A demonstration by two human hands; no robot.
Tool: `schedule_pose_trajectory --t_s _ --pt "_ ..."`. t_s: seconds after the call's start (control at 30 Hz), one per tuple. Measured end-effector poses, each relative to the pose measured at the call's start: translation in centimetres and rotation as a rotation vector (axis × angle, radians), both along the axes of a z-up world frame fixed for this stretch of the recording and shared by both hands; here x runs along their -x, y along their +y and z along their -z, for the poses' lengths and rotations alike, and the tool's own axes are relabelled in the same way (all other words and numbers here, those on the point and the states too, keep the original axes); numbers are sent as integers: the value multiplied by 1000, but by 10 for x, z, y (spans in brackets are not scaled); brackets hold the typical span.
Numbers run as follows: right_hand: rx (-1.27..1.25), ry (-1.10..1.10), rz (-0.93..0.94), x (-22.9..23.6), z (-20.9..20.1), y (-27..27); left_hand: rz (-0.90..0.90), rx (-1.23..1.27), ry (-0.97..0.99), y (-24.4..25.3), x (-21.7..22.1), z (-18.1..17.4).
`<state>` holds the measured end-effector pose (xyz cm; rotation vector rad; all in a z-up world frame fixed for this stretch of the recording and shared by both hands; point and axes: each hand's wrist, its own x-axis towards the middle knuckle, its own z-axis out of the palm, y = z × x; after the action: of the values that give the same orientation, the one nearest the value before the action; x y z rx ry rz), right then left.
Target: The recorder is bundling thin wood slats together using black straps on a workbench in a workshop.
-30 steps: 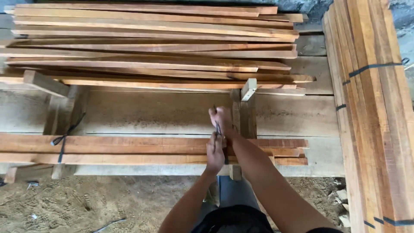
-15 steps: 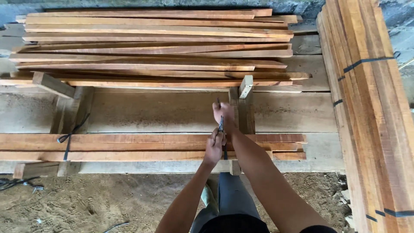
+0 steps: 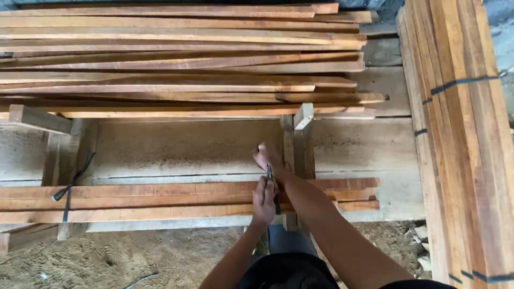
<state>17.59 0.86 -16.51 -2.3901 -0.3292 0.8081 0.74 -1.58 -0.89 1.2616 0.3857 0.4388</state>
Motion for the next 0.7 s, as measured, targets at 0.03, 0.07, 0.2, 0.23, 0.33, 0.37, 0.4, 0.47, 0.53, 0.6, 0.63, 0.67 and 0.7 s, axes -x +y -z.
schedule_pose_trajectory --t_s 0.03,0.07,0.2,0.23,0.33,0.37,0.4,0.47,0.53,0.6,0.63,0.67,0.7 --pt "2 0 -2 -3 5 1 -2 2 0 0 -4 3" --pt "-40 -63 -8 -4 9 0 -8 17 -7 -2 -7 5" --pt "-179 -516 -87 13 -4 -6 -47 -43 2 -3 -5 -2" --pt "-182 -518 -86 10 -3 -4 -46 -46 0 -1 -7 6" --pt "-102 -481 -105 11 -9 -2 -16 -157 42 -1 -1 15" --pt "-56 -420 -42 8 -21 -2 -21 -166 36 -2 -1 8" --pt "-10 -358 21 5 -34 -3 -26 -175 30 -3 -1 1" --pt "-12 -342 18 2 -49 -8 -26 -213 41 -3 0 4" --pt "-15 -313 17 0 -59 -10 -25 -252 64 -2 3 4" --pt "-14 -378 15 -1 -60 -12 0 -359 125 -5 5 2" --pt "-15 -378 19 0 -56 -12 4 -361 124 -6 7 6" --pt "-13 -398 19 1 -51 -11 6 -391 153 -7 8 11" --pt "-10 -419 18 -1 -48 -11 9 -420 181 -7 7 15"
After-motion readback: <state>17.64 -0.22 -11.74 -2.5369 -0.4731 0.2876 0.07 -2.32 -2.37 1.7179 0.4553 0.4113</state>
